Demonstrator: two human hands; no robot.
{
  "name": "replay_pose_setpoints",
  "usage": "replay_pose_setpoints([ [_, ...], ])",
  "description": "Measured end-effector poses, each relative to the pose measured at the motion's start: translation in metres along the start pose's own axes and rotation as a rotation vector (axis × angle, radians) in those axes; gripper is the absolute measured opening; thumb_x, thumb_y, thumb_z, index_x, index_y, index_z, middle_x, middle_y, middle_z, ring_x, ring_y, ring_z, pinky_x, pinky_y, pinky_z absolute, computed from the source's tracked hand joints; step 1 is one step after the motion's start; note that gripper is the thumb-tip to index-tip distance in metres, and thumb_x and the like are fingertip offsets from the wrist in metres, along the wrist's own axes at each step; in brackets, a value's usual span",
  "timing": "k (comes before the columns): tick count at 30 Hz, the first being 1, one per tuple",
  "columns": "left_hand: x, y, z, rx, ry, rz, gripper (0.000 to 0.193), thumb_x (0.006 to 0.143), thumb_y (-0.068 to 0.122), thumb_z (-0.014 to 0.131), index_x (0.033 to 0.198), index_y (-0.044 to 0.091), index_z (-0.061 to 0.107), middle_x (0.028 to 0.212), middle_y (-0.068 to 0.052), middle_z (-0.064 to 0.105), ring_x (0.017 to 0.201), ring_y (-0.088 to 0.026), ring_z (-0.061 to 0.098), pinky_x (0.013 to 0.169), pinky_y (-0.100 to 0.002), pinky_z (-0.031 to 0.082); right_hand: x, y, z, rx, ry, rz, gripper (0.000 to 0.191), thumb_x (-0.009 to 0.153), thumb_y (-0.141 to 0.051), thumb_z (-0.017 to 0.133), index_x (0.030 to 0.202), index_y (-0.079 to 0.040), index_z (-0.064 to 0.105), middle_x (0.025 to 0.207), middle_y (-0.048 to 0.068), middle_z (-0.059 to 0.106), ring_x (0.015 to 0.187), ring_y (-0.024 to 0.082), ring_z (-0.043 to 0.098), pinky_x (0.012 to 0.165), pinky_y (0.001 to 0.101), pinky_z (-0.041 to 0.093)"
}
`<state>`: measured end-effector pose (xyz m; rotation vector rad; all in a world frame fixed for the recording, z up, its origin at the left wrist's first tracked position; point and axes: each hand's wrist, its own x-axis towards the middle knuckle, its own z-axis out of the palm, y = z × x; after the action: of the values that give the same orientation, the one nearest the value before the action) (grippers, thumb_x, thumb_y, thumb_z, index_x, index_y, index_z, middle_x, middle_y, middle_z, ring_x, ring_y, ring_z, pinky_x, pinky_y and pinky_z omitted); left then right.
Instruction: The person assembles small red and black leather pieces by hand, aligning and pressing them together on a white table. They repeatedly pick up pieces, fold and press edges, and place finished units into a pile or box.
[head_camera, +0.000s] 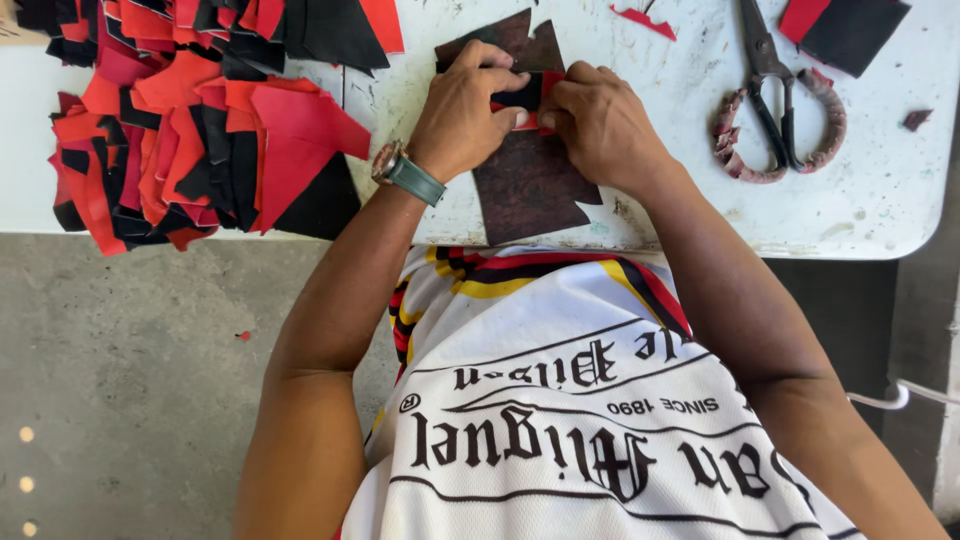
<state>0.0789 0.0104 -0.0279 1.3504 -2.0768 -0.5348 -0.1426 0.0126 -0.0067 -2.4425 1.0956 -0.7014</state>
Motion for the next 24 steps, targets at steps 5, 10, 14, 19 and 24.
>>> replay_pose_setpoints([
  [5,-0.001,0.002,-0.001,0.009,-0.018,0.008,0.037,0.082,0.017,0.088,0.117,0.01,0.077,0.13,-0.008,0.062,0.112,-0.029,0.067,0.096,-0.043,0.054,0.0,-0.004,-0.002,0.017,0.014,0.055,0.005,0.098,-0.006,0.067,0.094,-0.003,0.068,0.097,0.016,0.062,0.094,0.039,0.061,0.087,0.05,0.048],
  [10,0.0,0.001,-0.001,0.001,-0.02,0.013,0.038,0.083,0.017,0.088,0.118,0.009,0.076,0.131,-0.009,0.061,0.111,-0.029,0.068,0.095,-0.042,0.054,-0.003,-0.004,-0.001,0.049,-0.001,0.14,0.006,0.1,-0.006,0.064,0.096,-0.003,0.068,0.101,0.016,0.062,0.096,0.039,0.062,0.086,0.0486,0.048],
  [14,-0.002,0.0,0.0,0.039,0.027,0.058,0.038,0.081,0.017,0.09,0.116,0.009,0.078,0.127,-0.009,0.063,0.111,-0.029,0.068,0.093,-0.044,0.053,-0.002,-0.006,0.001,-0.003,0.023,0.019,0.004,0.097,-0.008,0.068,0.096,-0.005,0.07,0.1,0.014,0.062,0.097,0.038,0.063,0.086,0.0499,0.047],
  [19,-0.001,-0.002,0.005,-0.006,0.043,0.021,0.037,0.082,0.016,0.089,0.116,0.009,0.077,0.129,-0.01,0.063,0.112,-0.029,0.068,0.096,-0.039,0.056,0.0,-0.017,-0.01,0.011,-0.072,0.075,0.006,0.098,-0.009,0.068,0.096,-0.008,0.073,0.101,0.01,0.064,0.098,0.035,0.062,0.088,0.0488,0.047],
  [24,-0.002,0.0,0.012,-0.012,0.081,-0.039,0.035,0.082,0.02,0.088,0.114,0.009,0.077,0.129,-0.009,0.062,0.109,-0.028,0.068,0.093,-0.04,0.055,-0.043,-0.047,-0.029,0.205,-0.114,0.116,0.019,0.094,-0.029,0.072,0.108,-0.016,0.076,0.114,0.005,0.066,0.119,0.025,0.061,0.11,0.0474,0.047],
])
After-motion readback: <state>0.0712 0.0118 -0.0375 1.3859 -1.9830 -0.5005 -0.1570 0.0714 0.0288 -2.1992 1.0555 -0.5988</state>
